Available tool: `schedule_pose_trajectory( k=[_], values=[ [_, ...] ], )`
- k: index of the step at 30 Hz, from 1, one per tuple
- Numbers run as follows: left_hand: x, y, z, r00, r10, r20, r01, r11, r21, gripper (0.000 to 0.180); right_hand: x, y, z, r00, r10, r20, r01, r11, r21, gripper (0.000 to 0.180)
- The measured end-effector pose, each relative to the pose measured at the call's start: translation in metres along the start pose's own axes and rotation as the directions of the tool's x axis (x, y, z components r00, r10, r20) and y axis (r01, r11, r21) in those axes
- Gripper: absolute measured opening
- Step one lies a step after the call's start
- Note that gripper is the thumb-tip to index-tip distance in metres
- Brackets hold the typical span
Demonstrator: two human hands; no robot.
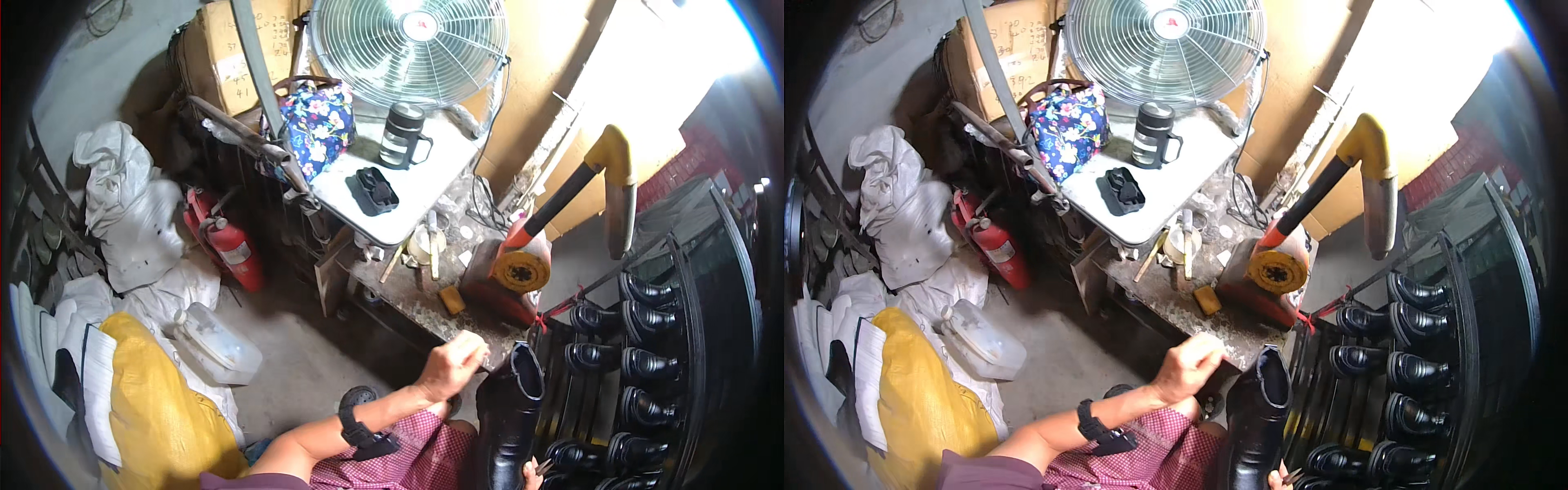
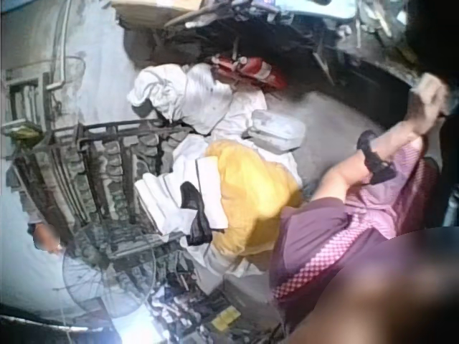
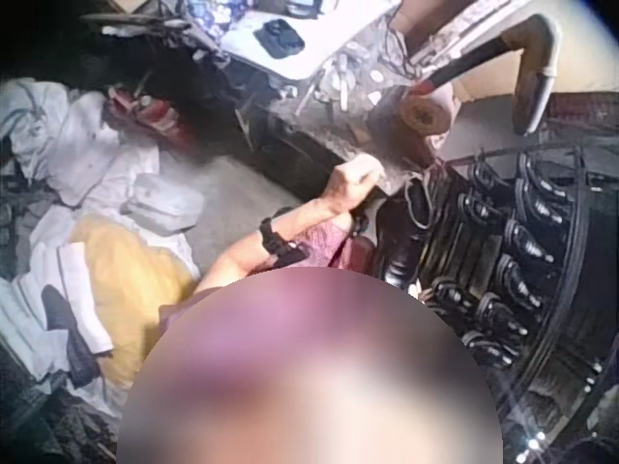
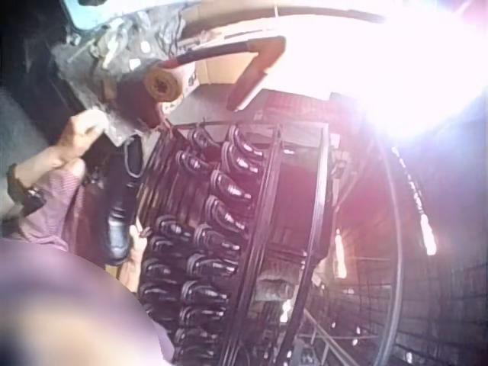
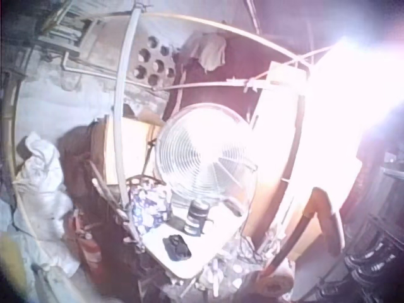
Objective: Polishing and inspecting black leather shoes in a manufacturing facility.
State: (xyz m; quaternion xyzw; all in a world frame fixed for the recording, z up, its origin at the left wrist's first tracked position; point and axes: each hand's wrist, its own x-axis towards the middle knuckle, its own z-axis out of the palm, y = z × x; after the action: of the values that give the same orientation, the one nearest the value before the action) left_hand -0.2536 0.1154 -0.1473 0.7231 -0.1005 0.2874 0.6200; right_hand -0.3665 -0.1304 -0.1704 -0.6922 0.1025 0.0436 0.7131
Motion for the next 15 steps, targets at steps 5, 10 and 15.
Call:
schedule_pose_trajectory(
  k=[5, 10, 15],
  values=[
    [-0.004, -0.023, -0.049, 0.986, -0.088, -0.141, 0.096, 0.994, 0.046, 0.006, 0.001, -0.006, 0.021, 1.0, 0.011, 0.006, -0.012, 0.978, 0.21, 0.056],
    [-0.02, -0.036, -0.068, 0.982, -0.106, -0.156, 0.114, 0.993, 0.041, 0.004, -0.015, -0.009, 0.032, 0.995, 0.076, -0.059, -0.045, 0.911, 0.41, 0.05],
    [-0.013, -0.025, -0.083, 0.965, -0.213, -0.15, 0.198, 0.974, -0.107, 0.004, -0.044, -0.022, 0.025, 0.988, 0.153, -0.027, -0.126, 0.891, 0.436, 0.041]
  ],
)
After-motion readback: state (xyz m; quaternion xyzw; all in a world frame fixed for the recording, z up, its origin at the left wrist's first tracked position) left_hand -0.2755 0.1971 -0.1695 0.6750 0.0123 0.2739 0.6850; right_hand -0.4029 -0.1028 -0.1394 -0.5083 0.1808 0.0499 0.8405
